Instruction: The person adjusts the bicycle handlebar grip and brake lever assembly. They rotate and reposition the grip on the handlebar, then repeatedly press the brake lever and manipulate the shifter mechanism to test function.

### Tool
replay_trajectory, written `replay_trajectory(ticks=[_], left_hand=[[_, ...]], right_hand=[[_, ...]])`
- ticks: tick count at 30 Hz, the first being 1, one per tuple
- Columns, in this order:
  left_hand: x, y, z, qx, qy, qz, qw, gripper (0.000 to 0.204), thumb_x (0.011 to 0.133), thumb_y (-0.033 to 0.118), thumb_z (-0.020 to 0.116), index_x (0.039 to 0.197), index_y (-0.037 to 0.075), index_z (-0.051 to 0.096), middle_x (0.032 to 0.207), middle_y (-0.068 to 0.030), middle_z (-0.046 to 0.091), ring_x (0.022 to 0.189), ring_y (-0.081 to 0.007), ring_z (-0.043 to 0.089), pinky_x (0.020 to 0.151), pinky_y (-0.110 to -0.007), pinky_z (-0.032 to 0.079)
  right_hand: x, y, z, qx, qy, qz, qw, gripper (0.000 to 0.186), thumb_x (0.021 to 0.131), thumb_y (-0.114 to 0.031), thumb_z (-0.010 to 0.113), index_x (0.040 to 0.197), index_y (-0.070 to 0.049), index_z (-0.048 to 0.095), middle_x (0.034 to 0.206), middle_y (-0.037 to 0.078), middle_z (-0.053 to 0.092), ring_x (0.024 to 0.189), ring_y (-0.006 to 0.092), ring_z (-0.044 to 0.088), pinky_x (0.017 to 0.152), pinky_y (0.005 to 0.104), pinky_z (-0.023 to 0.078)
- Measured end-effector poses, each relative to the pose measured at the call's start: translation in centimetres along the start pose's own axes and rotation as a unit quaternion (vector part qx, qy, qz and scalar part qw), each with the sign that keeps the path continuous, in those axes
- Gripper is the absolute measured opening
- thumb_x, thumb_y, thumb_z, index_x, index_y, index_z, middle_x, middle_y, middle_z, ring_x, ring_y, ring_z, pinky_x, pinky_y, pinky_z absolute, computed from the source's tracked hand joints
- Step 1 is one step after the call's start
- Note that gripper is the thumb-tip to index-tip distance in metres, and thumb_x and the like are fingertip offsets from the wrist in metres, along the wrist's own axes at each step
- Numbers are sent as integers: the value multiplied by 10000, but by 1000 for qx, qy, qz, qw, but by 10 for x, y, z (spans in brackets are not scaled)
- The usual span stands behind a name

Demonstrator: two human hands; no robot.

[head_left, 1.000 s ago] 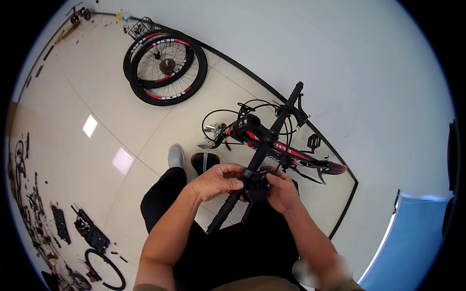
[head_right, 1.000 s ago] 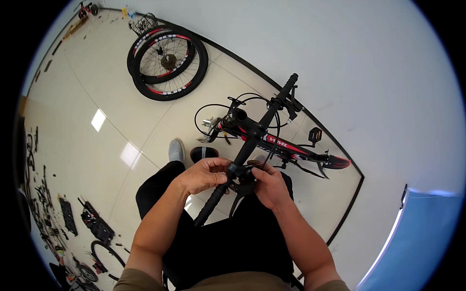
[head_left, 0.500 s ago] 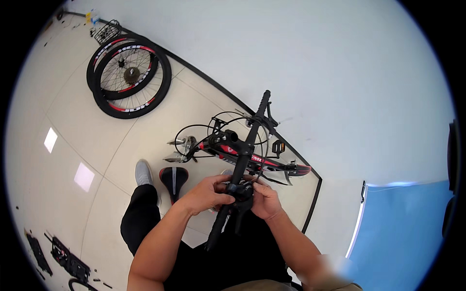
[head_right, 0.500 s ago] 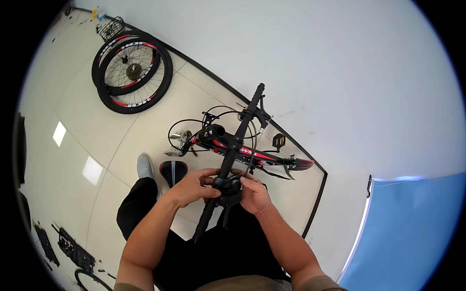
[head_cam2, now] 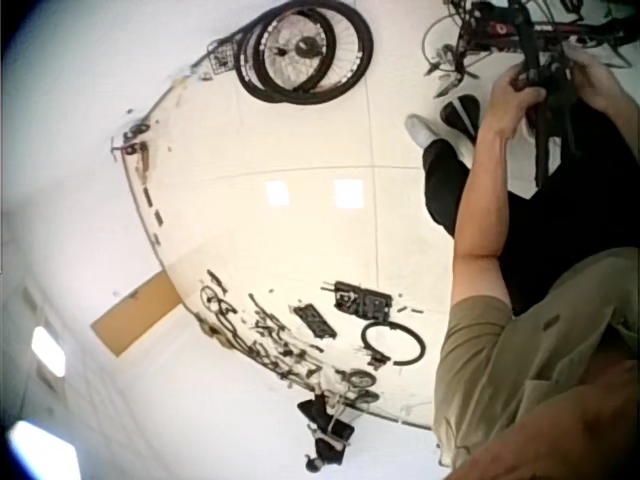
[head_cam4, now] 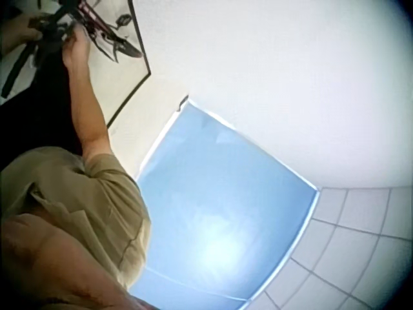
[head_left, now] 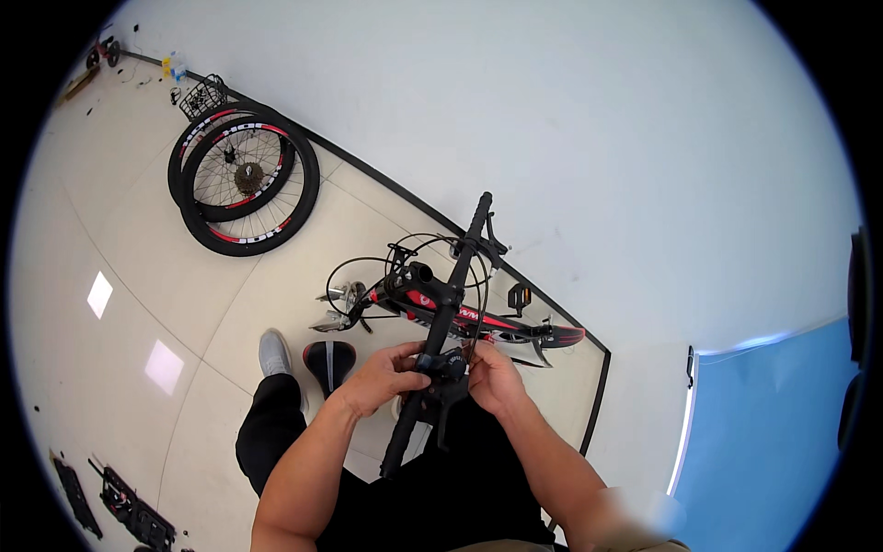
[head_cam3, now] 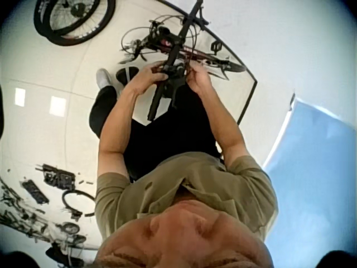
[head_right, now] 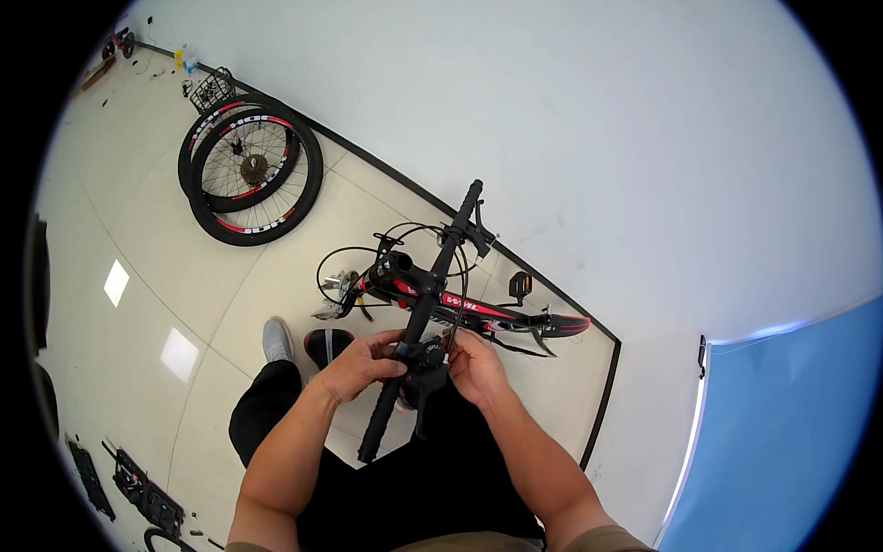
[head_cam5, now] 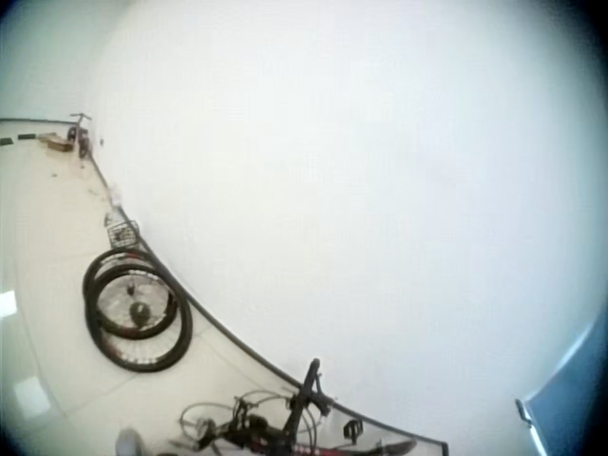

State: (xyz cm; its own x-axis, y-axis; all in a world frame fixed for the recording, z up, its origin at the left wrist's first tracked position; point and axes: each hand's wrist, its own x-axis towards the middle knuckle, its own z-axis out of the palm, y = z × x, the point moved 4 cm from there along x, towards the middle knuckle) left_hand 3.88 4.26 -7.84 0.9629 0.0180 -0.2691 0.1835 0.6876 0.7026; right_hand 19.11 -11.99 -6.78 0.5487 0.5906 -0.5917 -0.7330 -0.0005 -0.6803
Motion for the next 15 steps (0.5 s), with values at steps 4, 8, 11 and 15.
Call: replay_trajectory(ticks=[4,8,11,15], left_hand=[[-3,1,2,-16,-2,-4,1000,677,893,39,702,1537,26,493,1063,-14,736,822,-88,664,690,-256,504],[-1,-1,-4,-23,-12,-20,999,694,895,48,713,1548,25,478,1050,-32,744,815,-100,682,693,-262,514],[2,-3,-6,-11,-30,-32,999,704,893,60,724,1552,31,480,1013,-35,748,794,-99,677,681,-256,508],[1,-1,-5,0,-21,-22,1000,690,891,72,727,1541,29,500,997,-32,748,833,-100,673,740,-261,508]], right_hand=[[-5,-2,5,-30,17,0,999,120,1003,-120,608,1058,-57,696,951,39,700,894,176,632,852,324,481],[-3,-6,3,-25,33,-3,999,126,1023,-190,623,996,-85,688,913,28,683,832,179,616,788,335,470],[-8,-7,4,-16,30,-6,999,134,1036,-220,627,1003,-102,679,910,22,680,839,180,617,790,342,468],[-12,-8,11,-29,24,-13,999,131,1044,-223,627,1041,-103,677,935,23,686,898,183,629,840,354,477]])
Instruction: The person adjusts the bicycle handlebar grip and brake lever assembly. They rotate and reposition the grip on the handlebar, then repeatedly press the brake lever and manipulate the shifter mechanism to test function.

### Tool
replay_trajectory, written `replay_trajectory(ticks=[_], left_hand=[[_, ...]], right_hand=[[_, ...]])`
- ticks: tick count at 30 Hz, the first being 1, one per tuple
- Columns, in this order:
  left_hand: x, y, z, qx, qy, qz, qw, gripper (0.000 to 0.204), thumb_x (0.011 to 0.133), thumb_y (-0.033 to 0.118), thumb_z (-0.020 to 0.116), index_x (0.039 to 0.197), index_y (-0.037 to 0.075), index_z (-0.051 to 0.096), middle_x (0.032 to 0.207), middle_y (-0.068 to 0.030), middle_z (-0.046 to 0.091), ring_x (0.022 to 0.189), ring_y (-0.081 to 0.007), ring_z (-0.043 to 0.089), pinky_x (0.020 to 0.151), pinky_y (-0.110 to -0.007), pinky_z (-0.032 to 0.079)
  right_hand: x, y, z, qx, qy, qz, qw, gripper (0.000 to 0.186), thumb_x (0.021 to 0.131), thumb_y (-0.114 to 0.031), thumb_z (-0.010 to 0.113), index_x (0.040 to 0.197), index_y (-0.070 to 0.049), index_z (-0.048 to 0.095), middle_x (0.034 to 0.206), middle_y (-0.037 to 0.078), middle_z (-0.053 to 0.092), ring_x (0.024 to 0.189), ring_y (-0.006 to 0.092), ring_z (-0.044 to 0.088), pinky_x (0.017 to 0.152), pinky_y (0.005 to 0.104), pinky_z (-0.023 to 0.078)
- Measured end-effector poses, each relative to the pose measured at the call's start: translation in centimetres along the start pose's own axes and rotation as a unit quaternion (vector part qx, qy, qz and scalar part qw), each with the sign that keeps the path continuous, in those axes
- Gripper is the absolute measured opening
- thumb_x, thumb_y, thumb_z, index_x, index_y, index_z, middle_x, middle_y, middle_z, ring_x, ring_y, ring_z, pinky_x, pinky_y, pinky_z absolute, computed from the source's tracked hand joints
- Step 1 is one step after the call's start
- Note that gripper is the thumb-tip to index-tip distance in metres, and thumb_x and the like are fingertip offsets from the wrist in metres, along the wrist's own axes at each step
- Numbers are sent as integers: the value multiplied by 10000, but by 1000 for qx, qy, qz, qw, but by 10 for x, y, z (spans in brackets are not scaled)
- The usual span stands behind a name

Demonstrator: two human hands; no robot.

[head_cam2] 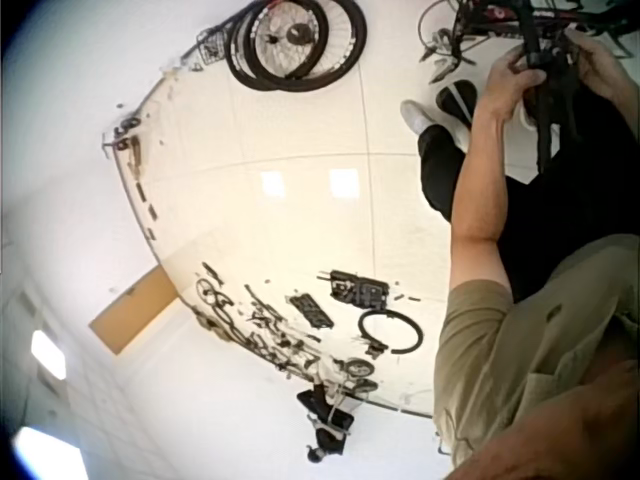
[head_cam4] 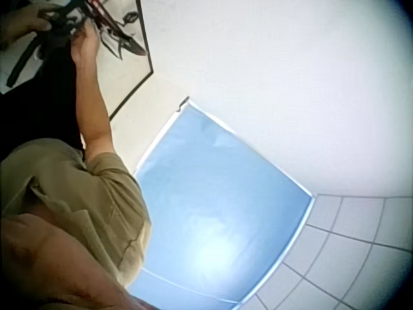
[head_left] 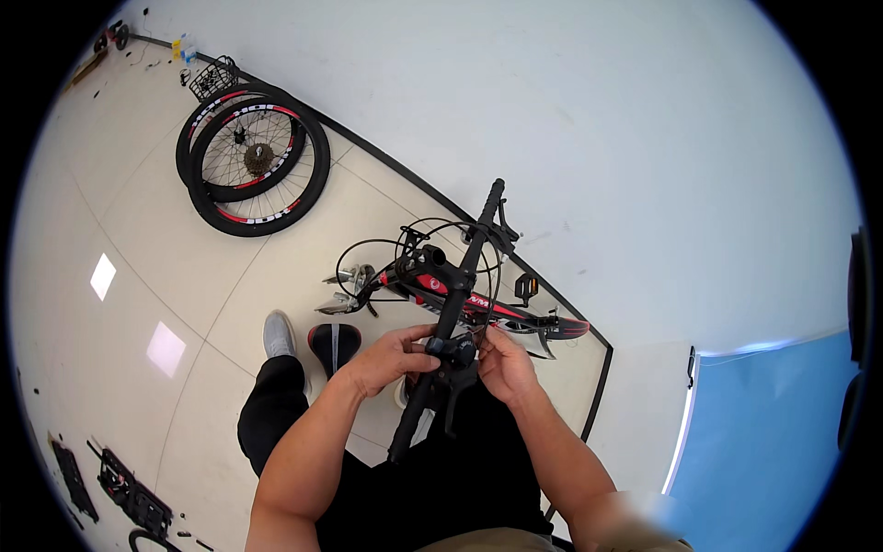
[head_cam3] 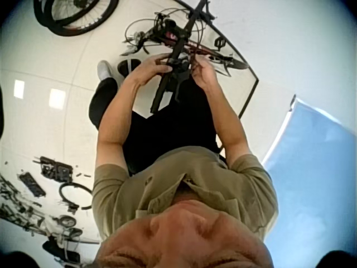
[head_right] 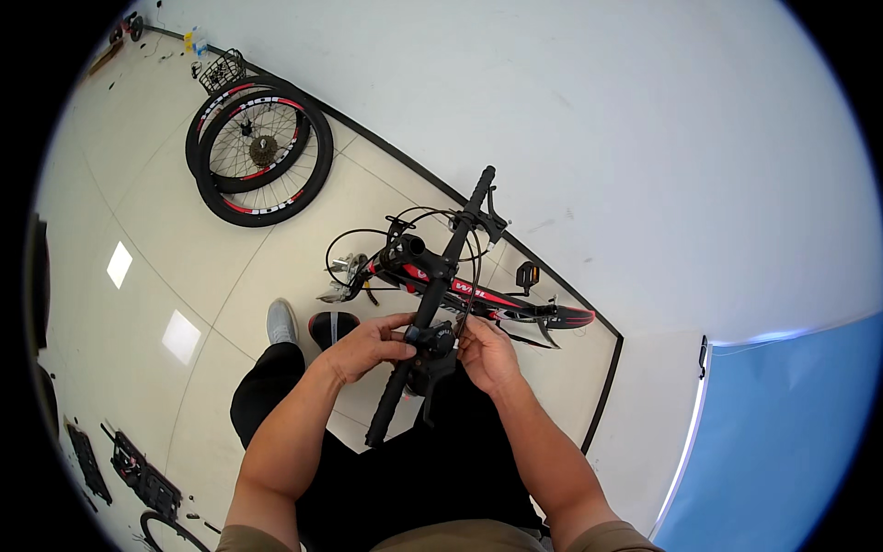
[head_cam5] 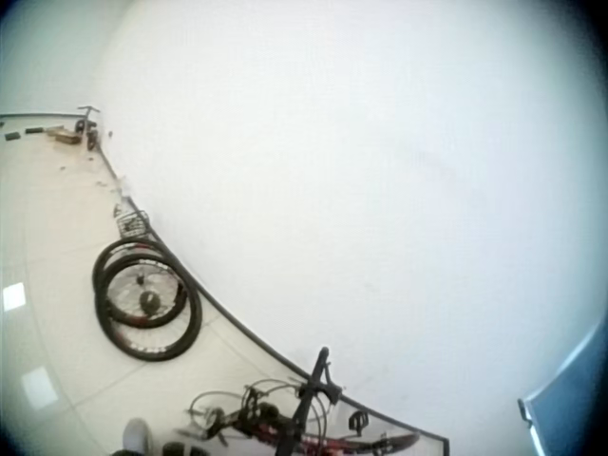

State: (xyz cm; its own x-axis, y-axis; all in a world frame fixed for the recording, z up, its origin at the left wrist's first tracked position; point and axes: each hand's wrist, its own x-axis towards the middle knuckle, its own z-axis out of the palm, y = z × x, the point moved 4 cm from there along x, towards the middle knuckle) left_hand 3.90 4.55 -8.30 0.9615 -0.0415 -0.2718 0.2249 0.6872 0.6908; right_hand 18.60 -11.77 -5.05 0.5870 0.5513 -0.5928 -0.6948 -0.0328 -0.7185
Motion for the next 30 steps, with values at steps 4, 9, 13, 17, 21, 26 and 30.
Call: replay_trajectory(ticks=[4,9,13,17,21,26,30], left_hand=[[5,-4,-2,-6,-1,15,1000,704,886,53,718,1545,-4,477,1097,-85,752,998,-153,692,932,-310,491],[8,-15,2,-90,22,11,996,688,880,47,719,1525,-11,488,1193,-120,732,1077,-198,702,995,-350,492],[10,-19,9,-148,36,-9,988,614,875,26,702,1466,-2,535,1213,-125,712,1092,-231,698,986,-384,499],[10,-20,15,-195,43,-18,980,569,875,0,679,1430,-2,555,1190,-126,706,1093,-246,687,983,-409,505],[10,-21,14,-191,35,-8,981,583,879,7,672,1450,-11,551,1190,-117,705,1084,-238,682,1003,-406,506],[12,-20,13,-163,29,13,986,585,883,18,662,1459,-26,568,1186,-105,715,1063,-226,686,1005,-391,513],[11,-19,11,-161,45,17,986,564,868,15,661,1425,-48,595,1145,-114,733,1012,-213,710,969,-356,546]], right_hand=[[5,3,0,7,-13,1,1000,133,1037,-208,633,1069,-89,683,984,32,699,970,196,644,920,378,491],[10,9,-9,24,-21,19,999,136,1024,-223,635,1055,-98,681,1020,35,711,1003,204,653,960,397,509],[9,9,-6,6,-1,17,1000,160,1019,-266,639,1041,-114,682,1025,28,713,1008,207,662,947,409,530],[9,10,-7,6,-26,38,999,183,1022,-293,635,1047,-119,685,1045,31,720,998,213,672,935,417,536],[5,8,0,16,-47,30,998,222,1037,-319,619,1074,-110,684,1062,45,731,1013,217,672,948,423,527],[5,5,-5,36,-17,-19,999,255,1055,-331,592,1099,-96,680,1067,60,736,1076,218,652,999,421,490],[2,2,-1,22,-31,-40,998,251,1061,-313,577,1107,-85,673,1088,69,731,1080,220,644,1002,415,483]])
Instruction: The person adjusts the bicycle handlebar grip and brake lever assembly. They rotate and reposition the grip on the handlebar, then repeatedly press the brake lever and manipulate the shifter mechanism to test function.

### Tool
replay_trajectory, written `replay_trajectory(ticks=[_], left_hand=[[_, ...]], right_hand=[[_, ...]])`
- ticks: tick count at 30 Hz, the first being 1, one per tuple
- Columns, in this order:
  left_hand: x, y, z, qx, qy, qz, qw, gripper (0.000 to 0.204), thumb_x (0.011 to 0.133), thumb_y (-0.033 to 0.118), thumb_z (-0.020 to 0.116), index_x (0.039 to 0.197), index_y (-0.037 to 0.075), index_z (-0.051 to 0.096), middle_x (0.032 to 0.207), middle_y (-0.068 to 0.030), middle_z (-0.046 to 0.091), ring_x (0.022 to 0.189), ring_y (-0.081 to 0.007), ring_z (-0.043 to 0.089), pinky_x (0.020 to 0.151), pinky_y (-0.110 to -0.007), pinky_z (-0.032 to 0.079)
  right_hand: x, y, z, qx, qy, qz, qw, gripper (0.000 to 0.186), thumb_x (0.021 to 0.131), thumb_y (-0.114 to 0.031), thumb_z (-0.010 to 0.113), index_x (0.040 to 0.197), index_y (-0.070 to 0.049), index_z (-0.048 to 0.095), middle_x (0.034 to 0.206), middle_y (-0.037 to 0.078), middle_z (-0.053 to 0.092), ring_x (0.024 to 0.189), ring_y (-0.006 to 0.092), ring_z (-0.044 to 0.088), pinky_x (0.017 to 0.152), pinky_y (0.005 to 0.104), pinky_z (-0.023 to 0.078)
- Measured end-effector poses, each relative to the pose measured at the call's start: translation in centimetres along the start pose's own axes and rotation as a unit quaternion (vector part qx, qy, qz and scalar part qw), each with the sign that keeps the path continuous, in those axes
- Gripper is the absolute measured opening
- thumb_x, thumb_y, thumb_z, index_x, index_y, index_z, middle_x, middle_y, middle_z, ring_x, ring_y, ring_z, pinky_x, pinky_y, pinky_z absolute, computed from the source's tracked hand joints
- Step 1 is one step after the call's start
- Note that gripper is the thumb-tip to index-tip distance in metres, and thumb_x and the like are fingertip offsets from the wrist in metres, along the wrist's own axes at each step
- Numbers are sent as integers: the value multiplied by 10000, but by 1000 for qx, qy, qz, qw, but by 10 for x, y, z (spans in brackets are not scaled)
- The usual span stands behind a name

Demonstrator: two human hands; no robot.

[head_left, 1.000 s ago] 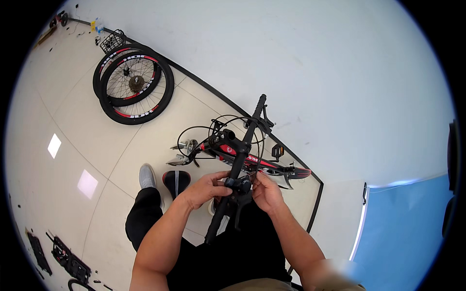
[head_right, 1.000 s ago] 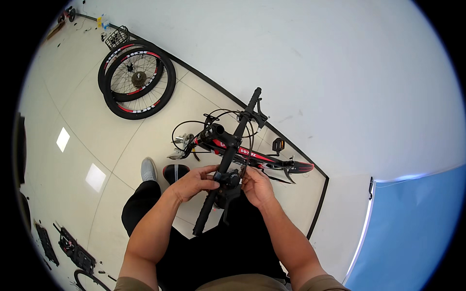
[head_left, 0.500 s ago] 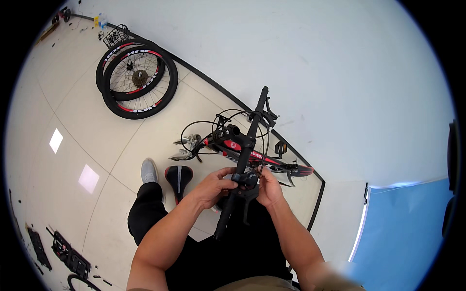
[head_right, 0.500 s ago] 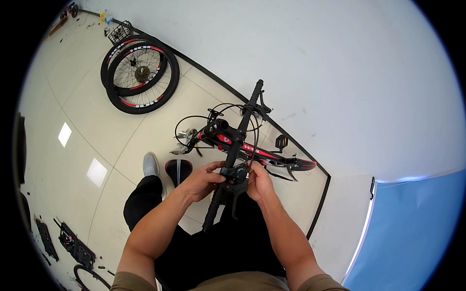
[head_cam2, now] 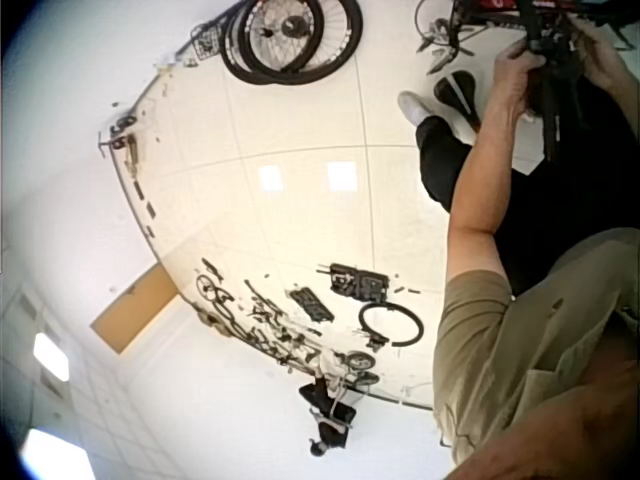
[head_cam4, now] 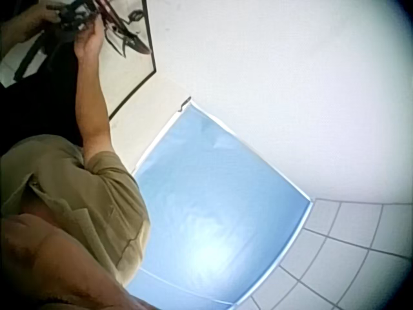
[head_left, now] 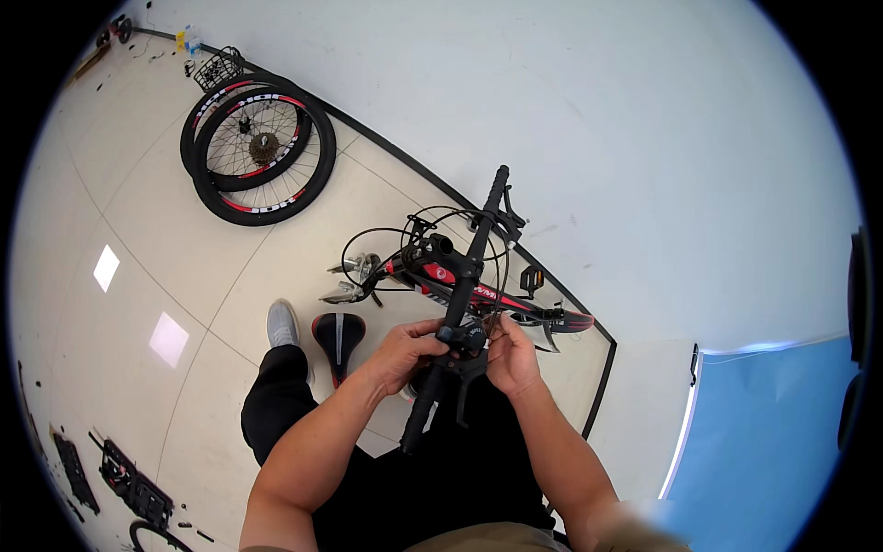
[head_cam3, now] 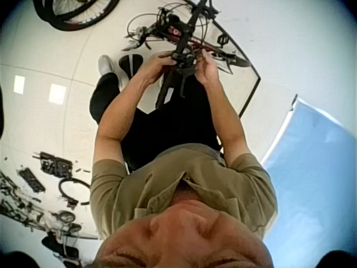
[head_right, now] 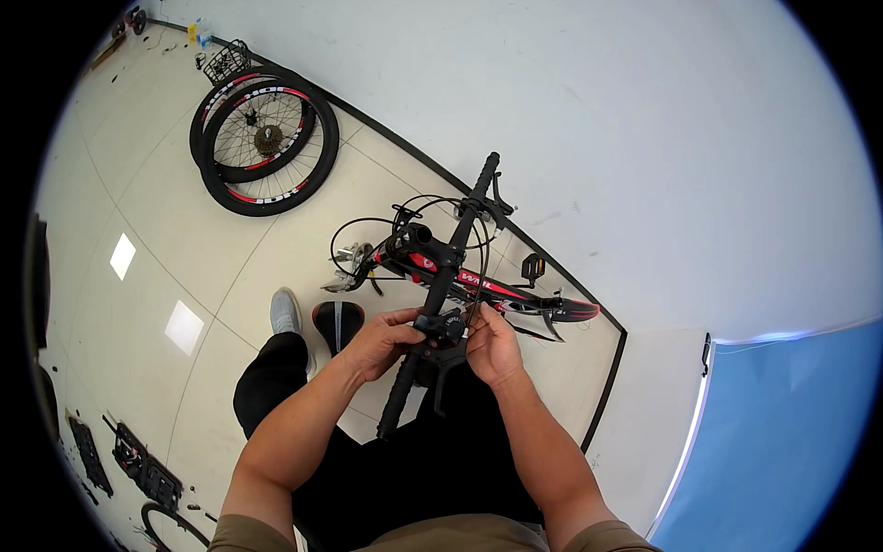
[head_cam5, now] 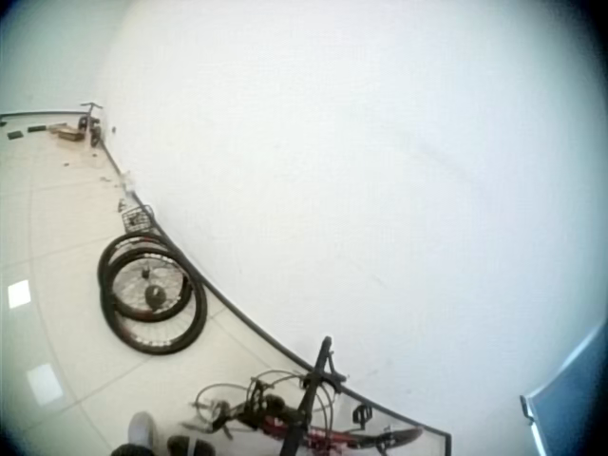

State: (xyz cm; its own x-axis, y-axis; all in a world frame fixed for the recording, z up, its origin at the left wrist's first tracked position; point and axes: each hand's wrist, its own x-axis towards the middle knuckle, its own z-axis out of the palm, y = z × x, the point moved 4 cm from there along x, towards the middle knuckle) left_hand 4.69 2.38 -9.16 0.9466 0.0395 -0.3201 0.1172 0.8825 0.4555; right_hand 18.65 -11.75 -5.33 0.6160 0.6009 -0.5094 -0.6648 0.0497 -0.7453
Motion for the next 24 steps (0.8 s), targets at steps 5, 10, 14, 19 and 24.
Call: replay_trajectory(ticks=[5,10,14,19,24], left_hand=[[0,0,-1,29,10,3,1000,519,854,43,682,1362,-49,626,1142,-102,721,1007,-213,704,965,-359,533],[2,-5,-7,16,23,-5,1000,484,850,32,693,1326,-41,643,1103,-96,723,972,-203,714,945,-342,549],[2,-5,-6,6,19,-4,1000,468,858,32,691,1318,-40,648,1085,-93,728,962,-195,716,943,-331,553],[1,-4,-4,20,16,-3,1000,472,879,30,682,1343,-38,628,1084,-93,735,961,-190,721,949,-323,555],[3,-3,-4,70,-2,-3,998,479,904,53,686,1368,-34,605,1077,-101,747,955,-183,728,948,-325,556]], right_hand=[[-7,4,-1,15,-34,15,999,251,1069,-256,559,1145,-37,656,1103,85,716,1044,237,655,968,394,505],[-22,5,12,-81,-39,-14,996,222,1037,-129,619,1185,35,643,1105,100,725,1029,220,697,953,373,554],[-29,6,20,-120,-36,7,992,217,1031,-97,633,1190,50,644,1075,131,740,944,231,738,892,340,598],[-31,10,21,-63,-33,11,997,221,1041,-113,630,1194,46,646,1064,139,741,948,245,740,895,365,602],[-27,16,7,-34,-44,18,998,225,1053,-136,620,1194,36,652,1033,136,739,930,247,730,881,383,594]])
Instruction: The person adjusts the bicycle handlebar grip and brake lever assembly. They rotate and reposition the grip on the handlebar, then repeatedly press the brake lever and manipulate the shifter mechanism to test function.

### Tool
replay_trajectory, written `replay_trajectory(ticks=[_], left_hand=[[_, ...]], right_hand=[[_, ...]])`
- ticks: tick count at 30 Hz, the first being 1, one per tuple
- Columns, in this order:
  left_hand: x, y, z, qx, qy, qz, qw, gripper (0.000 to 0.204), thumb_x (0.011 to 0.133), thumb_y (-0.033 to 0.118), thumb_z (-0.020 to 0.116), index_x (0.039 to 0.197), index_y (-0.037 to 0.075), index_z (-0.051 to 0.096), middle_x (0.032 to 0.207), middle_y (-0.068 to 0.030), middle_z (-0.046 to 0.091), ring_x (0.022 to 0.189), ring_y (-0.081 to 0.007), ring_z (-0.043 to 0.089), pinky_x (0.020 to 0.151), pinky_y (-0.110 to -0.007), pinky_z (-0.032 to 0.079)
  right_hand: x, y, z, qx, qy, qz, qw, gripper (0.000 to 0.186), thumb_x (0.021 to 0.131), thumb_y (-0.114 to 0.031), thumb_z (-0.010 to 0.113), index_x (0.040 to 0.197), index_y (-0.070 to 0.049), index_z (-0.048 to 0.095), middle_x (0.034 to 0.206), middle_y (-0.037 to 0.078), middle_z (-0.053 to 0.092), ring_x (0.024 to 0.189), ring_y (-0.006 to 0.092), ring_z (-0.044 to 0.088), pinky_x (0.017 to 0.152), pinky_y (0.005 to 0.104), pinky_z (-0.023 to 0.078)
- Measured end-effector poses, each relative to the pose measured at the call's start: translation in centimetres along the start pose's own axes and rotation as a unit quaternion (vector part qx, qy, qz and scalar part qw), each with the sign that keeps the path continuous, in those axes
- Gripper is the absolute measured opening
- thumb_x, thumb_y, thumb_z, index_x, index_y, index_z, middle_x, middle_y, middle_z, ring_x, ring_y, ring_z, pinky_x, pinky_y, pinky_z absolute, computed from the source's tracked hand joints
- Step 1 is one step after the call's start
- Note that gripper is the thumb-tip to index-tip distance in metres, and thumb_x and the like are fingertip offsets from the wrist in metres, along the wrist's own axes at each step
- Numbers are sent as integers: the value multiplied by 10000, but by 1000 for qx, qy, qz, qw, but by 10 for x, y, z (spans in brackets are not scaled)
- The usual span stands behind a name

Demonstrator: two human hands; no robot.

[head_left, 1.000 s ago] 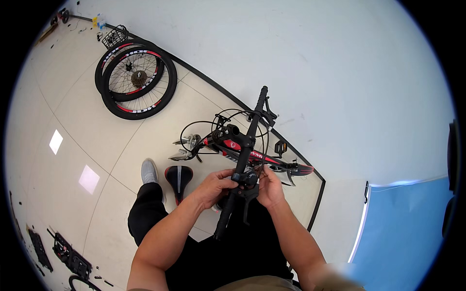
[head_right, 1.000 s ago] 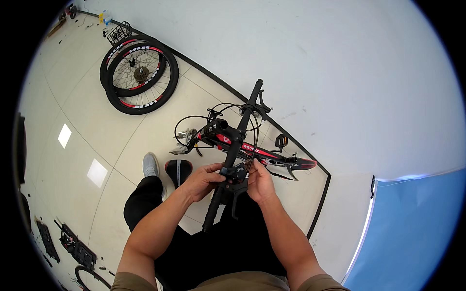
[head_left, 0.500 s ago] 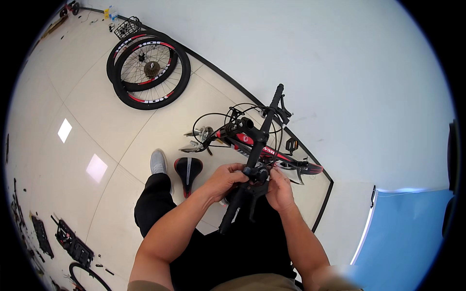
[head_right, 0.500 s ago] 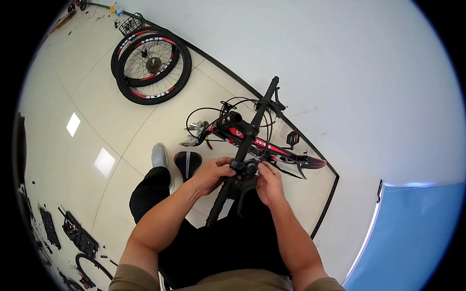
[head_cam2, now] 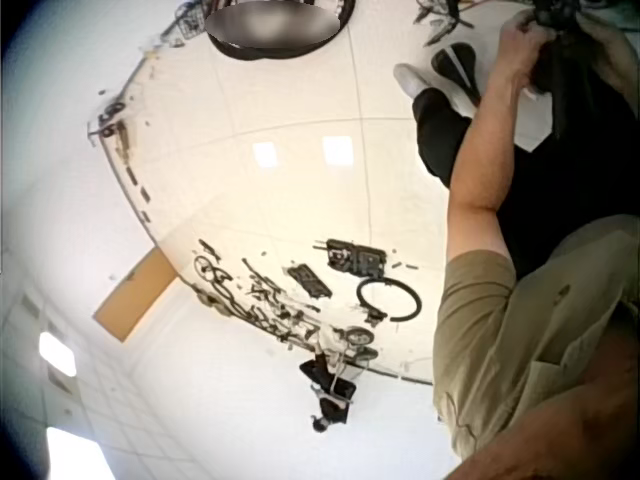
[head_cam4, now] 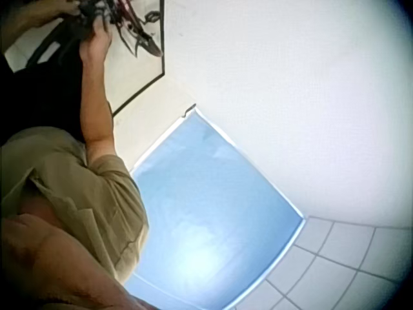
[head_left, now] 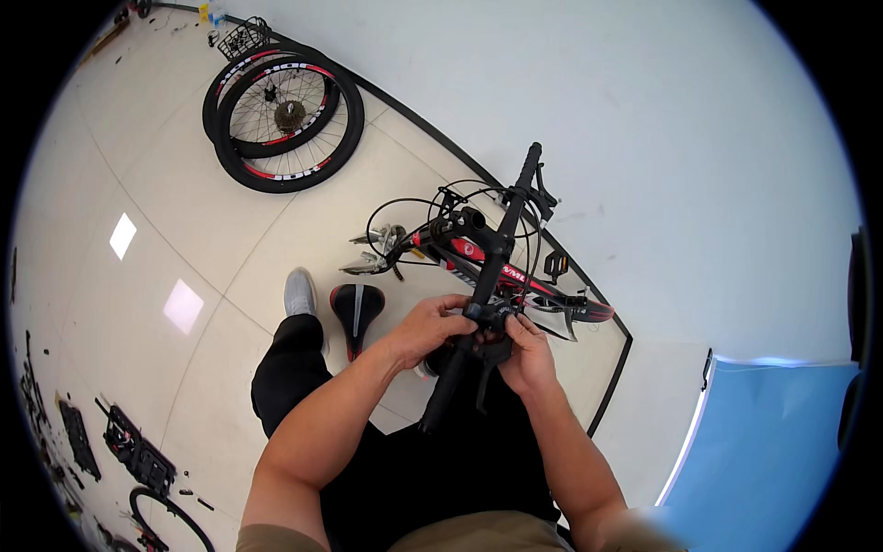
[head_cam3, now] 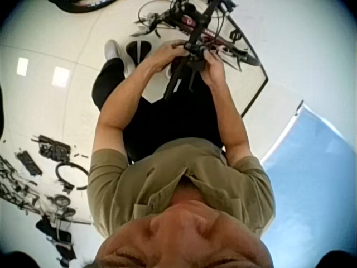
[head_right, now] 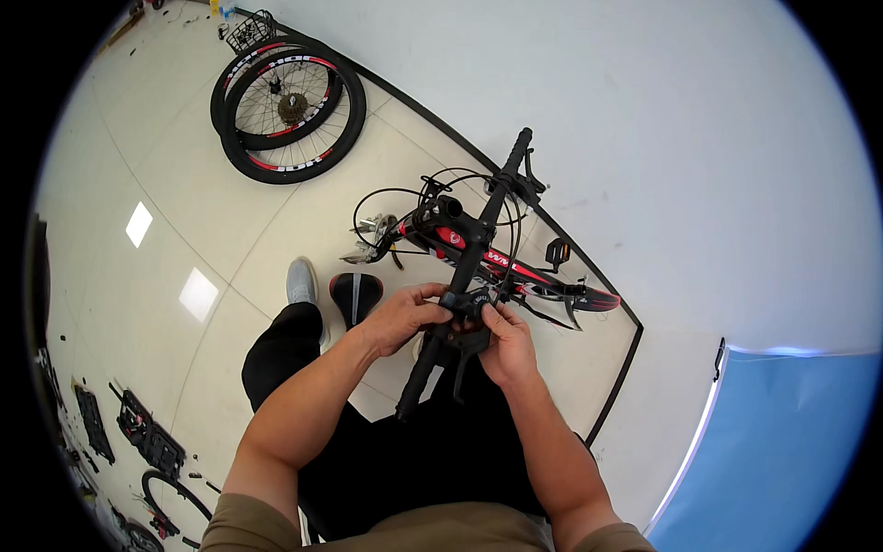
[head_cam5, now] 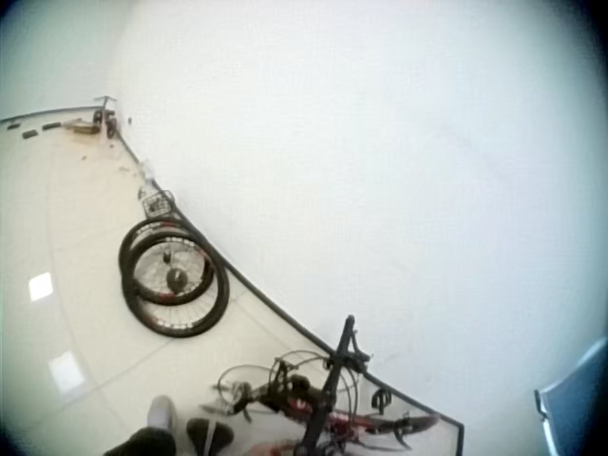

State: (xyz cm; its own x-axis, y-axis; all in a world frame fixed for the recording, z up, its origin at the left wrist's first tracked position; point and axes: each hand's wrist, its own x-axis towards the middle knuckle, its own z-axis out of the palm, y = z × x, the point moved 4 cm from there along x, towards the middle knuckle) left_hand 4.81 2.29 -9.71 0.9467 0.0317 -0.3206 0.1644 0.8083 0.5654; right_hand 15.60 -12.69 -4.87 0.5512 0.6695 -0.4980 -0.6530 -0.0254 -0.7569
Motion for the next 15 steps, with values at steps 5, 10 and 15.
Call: replay_trajectory(ticks=[5,10,15], left_hand=[[0,5,1,21,-12,5,1000,490,920,64,687,1389,-34,586,1072,-106,753,950,-178,729,951,-326,553],[1,2,-2,19,-15,7,1000,535,918,81,713,1418,-33,560,1082,-112,756,975,-184,726,968,-325,540],[-2,4,0,12,-10,-5,1000,598,899,82,738,1447,-39,532,1114,-132,752,1035,-194,714,1013,-342,520]], right_hand=[[-1,0,0,11,7,7,1000,234,1058,-154,620,1191,36,653,1024,136,732,921,251,723,877,385,591],[-9,-4,15,-9,24,17,1000,236,1054,-166,636,1191,25,659,1066,124,730,970,242,716,881,397,582],[-30,7,21,-62,63,59,994,210,1019,-137,695,1179,-3,670,1081,90,723,967,219,695,858,399,567]])
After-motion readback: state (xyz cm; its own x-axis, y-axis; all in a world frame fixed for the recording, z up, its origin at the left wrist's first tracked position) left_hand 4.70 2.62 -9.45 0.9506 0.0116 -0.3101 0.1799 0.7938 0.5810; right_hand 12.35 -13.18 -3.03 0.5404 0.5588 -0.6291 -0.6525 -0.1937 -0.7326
